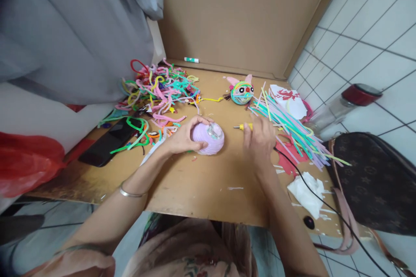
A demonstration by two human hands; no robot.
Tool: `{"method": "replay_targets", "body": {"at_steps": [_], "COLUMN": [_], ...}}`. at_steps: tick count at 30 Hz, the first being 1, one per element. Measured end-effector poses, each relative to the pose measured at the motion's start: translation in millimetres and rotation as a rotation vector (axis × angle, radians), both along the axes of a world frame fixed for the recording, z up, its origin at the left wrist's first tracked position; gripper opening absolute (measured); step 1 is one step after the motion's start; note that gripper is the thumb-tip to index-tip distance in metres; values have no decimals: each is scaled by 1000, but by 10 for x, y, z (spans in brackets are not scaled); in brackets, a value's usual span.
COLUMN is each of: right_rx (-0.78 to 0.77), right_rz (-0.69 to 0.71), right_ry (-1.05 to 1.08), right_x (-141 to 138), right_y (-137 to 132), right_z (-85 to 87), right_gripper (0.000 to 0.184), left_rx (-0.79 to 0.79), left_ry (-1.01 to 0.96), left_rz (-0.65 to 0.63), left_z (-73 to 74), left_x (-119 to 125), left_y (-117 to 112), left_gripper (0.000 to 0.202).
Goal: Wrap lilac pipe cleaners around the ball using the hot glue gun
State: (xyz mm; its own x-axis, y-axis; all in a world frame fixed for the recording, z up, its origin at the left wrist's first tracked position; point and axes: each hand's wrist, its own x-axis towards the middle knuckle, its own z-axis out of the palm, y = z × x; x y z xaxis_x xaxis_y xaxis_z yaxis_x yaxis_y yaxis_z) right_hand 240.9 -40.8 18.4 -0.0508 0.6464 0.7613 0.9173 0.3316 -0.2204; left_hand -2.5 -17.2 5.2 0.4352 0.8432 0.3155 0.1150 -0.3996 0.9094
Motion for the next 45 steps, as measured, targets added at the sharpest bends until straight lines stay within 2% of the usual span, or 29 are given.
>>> {"method": "replay_targets", "body": {"at_steps": [2, 5, 7, 10, 15, 21, 30, 37, 45], "right_rx": [26, 25, -12, -72, -56, -81, -154, -92, -66], "right_rz": [249, 437, 484, 534, 519, 533, 555, 624, 576], "right_ry": [-35, -155, -177, -111, -3, -20, 30, -11, -85], "right_x": [-216, -446, -503, -476, -393, -372, -332, -319, -326], "right_y": [-122, -191, -173, -126, -84, -56, -70, -36, -28], "right_z": [241, 462, 502, 463, 337, 221, 190, 130, 95], "right_gripper": [32, 28, 24, 23, 19, 16, 20, 27, 27], "left_rx": [-2, -2, 1, -8, -8, 10, 14, 24, 38], "left_ry": [13, 46, 57, 30, -13, -12, 7, -39, -33], "left_rz": [7, 36, 49, 39, 5, 0, 2, -42, -54], "left_z": [23, 42, 41, 30, 21, 8, 0, 4, -2], "left_x": [2, 2, 0, 0, -5, -17, -25, -21, -38], "left_y": [-14, -23, -21, -16, -8, 6, 4, 9, 16], "left_gripper": [53, 55, 56, 54, 53, 52, 52, 51, 51]}}
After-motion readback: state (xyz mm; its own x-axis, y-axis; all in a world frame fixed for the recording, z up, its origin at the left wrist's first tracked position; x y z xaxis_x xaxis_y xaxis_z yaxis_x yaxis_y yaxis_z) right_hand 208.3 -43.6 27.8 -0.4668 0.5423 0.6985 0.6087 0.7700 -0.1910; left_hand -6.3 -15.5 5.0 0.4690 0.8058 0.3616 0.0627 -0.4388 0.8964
